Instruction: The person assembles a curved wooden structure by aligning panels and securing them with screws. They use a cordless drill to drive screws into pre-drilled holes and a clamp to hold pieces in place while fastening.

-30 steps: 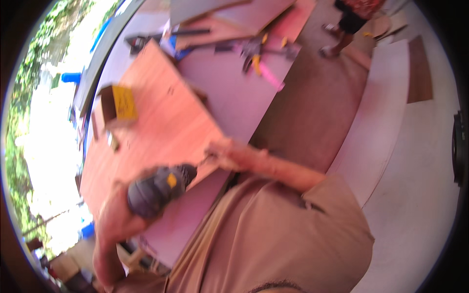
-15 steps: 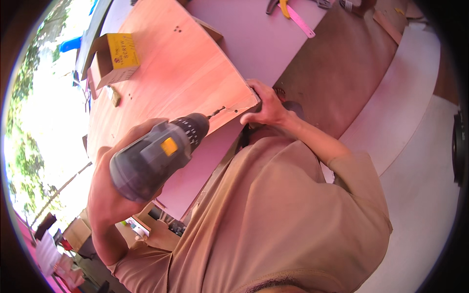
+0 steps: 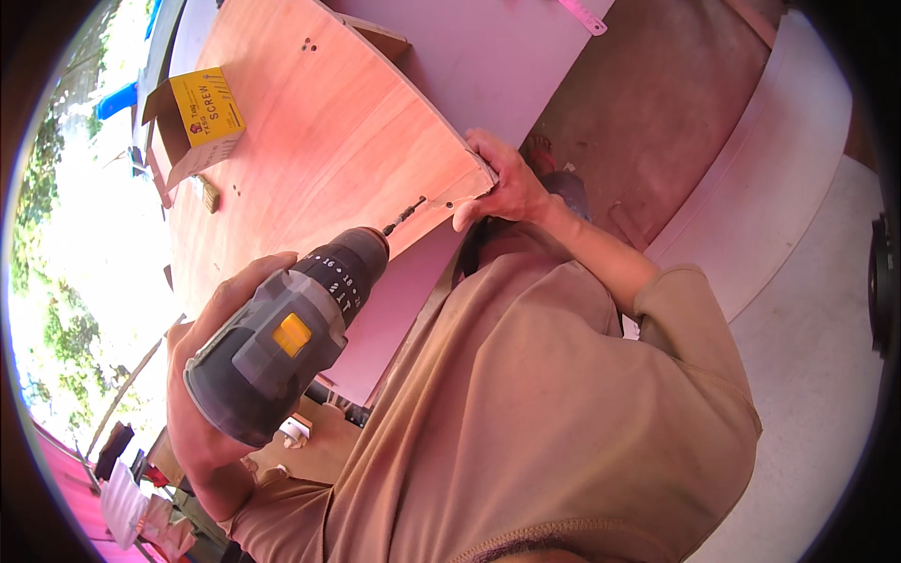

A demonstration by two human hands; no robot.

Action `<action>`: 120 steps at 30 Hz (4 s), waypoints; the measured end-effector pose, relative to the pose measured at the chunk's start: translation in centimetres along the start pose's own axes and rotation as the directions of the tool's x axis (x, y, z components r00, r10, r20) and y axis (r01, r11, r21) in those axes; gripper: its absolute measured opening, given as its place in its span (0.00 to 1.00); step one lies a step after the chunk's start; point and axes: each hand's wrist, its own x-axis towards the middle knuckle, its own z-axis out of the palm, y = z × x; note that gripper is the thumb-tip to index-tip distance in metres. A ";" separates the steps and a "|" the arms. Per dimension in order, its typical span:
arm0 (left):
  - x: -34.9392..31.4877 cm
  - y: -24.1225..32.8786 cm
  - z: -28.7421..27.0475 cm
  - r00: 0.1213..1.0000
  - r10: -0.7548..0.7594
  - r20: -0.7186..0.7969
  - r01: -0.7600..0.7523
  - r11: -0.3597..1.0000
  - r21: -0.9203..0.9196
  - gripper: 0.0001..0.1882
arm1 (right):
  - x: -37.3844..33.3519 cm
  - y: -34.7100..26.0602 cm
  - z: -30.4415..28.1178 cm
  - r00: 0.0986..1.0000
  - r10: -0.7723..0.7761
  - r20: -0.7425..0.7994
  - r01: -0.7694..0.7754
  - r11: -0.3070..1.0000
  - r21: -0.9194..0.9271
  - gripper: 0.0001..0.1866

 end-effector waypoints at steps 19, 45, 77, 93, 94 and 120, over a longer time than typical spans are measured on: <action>0.3 -0.9 0.6 0.998 0.033 -0.045 -0.035 0.998 -0.046 0.37 | 0.0 0.7 1.6 0.990 0.016 -0.138 -0.001 0.994 0.110 0.35; 2.7 1.0 1.5 0.987 -0.150 -0.064 0.147 0.988 -0.057 0.30 | 0.1 0.8 1.8 0.979 -0.055 -0.198 0.051 0.998 -0.025 0.38; 2.9 -7.0 0.6 0.897 0.429 0.102 -0.435 0.899 0.049 0.41 | -1.0 0.8 1.7 0.985 0.163 -0.048 -0.149 0.964 0.221 0.34; -10.9 -38.4 11.9 0.377 -0.176 -0.909 -0.557 0.742 -0.375 0.38 | 8.3 -11.7 1.6 0.956 -0.051 -0.289 -0.053 0.939 -0.341 0.17; -11.2 -40.7 12.8 0.333 -0.227 -0.915 -0.570 0.724 -0.387 0.40 | 10.4 -12.9 4.5 0.969 -0.090 -0.228 -0.001 0.928 -0.372 0.15; -7.9 -46.9 15.5 0.064 -0.277 -0.959 -0.788 0.575 -0.219 0.13 | 40.0 -10.4 30.7 0.983 0.065 0.171 0.167 0.063 -0.984 0.16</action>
